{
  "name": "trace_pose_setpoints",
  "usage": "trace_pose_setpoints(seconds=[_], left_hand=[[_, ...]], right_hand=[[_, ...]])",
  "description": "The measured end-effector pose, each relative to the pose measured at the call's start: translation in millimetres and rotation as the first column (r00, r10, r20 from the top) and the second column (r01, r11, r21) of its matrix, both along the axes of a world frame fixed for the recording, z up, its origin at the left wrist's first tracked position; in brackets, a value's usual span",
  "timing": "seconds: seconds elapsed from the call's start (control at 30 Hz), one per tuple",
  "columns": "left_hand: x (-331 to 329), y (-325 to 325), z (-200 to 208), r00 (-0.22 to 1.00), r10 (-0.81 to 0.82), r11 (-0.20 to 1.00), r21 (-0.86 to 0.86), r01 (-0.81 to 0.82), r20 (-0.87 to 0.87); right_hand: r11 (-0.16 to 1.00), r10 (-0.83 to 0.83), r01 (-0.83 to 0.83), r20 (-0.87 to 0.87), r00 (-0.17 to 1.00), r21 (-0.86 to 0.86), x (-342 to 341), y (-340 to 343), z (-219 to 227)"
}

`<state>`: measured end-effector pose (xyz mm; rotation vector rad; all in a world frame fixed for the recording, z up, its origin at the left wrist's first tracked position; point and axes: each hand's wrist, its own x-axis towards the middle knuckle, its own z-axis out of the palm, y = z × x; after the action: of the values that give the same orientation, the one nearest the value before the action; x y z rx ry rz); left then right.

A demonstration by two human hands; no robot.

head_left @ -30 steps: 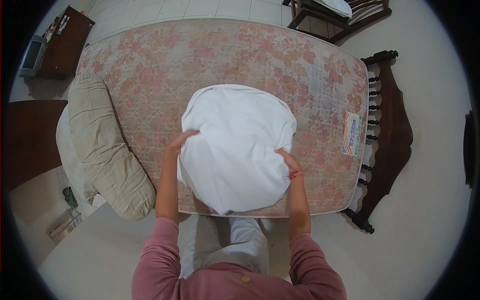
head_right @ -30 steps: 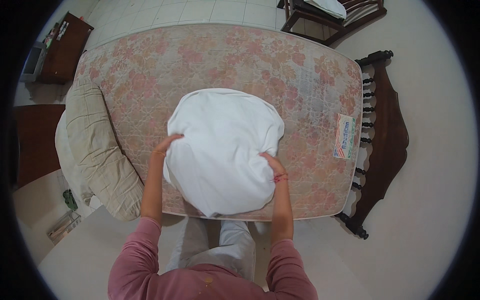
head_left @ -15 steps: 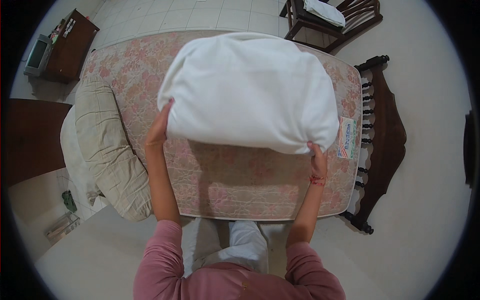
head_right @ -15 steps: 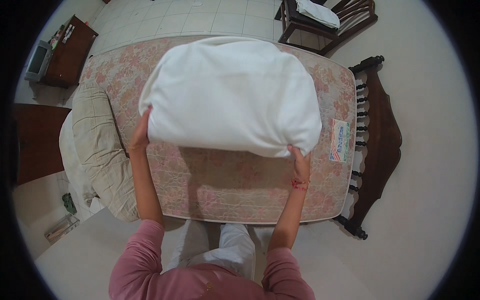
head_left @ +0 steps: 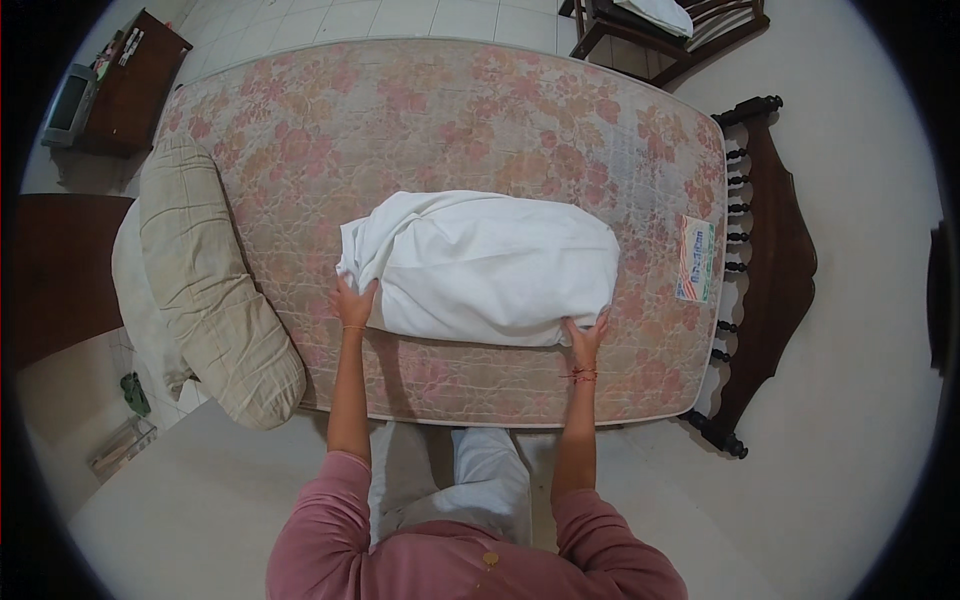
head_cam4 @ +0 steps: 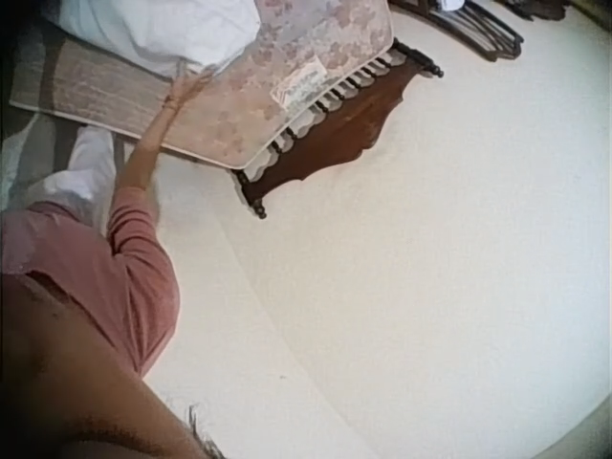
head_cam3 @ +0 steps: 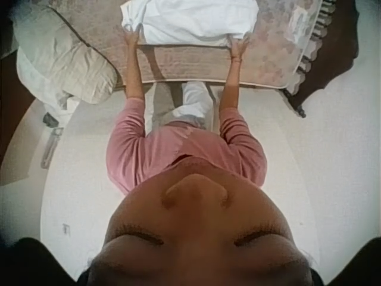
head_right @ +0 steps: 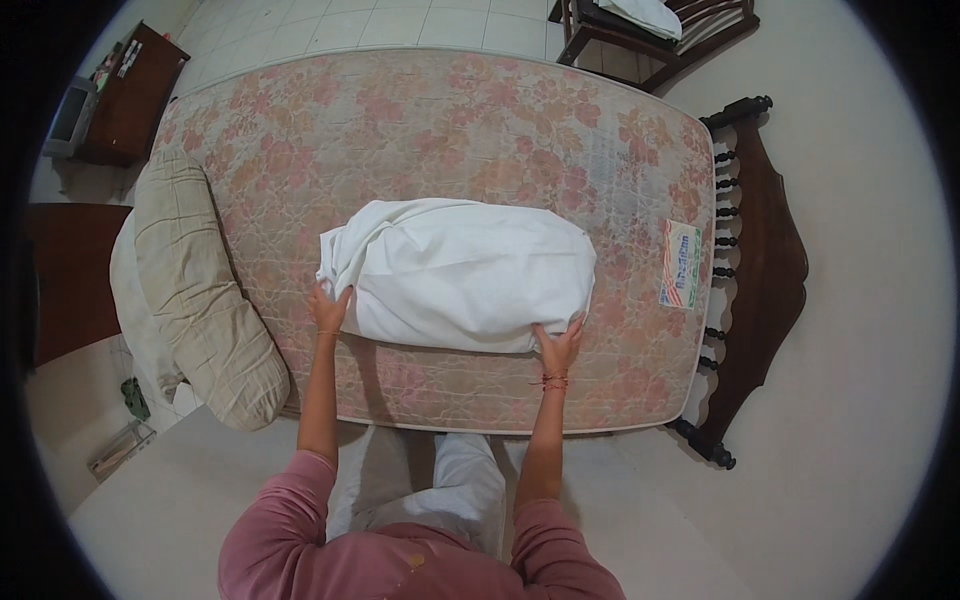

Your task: The person is folding bed linens and placing them on a chair.

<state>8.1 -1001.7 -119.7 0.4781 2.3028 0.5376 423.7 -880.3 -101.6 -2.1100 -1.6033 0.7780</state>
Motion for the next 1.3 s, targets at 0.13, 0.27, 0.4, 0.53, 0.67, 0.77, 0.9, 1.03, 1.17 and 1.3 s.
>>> trace_pose_setpoints(seconds=[0.13,0.27,0.4,0.53,0.67,0.77,0.9,1.03,1.17,1.3], left_hand=[[16,39,30,0.969,-0.152,0.924,0.319,0.210,-0.197],[26,73,20,0.924,-0.324,0.940,0.040,0.338,-0.204],[21,77,2,0.953,-0.211,0.977,-0.073,0.199,-0.217],[20,78,-3,0.945,0.078,0.991,-0.083,-0.109,-0.318],[3,61,-22,0.968,0.183,0.983,0.003,-0.185,-0.171],[-12,60,-21,0.995,0.075,0.994,-0.090,-0.069,0.069],[-2,54,-1,0.797,0.029,0.979,0.144,-0.144,0.603],[-4,38,13,0.809,-0.053,0.972,0.215,-0.092,0.585],[-3,17,24,0.554,0.059,0.949,0.127,-0.290,0.831],[-3,0,63,0.430,0.056,0.875,0.163,-0.455,0.901]], right_hand=[[0.990,0.124,-0.120,-0.050,0.991,0.077,-1,29,8],[0.977,0.195,-0.183,0.114,0.974,-0.108,-20,66,0],[0.976,0.044,-0.021,0.105,0.993,-0.215,-32,74,-2],[0.983,-0.115,0.109,-0.037,0.993,-0.146,-23,75,-12],[0.949,-0.278,0.269,-0.032,0.960,-0.164,-26,78,-32],[0.945,-0.183,0.096,-0.261,0.948,-0.313,-12,86,-39],[0.939,-0.089,-0.124,-0.574,0.814,-0.321,-14,74,-43],[0.890,-0.088,-0.234,-0.650,0.755,-0.392,-22,45,-34],[0.798,-0.447,-0.138,-0.729,0.519,-0.587,-37,19,-8],[0.793,-0.524,-0.121,-0.770,0.365,-0.597,-41,6,51]])
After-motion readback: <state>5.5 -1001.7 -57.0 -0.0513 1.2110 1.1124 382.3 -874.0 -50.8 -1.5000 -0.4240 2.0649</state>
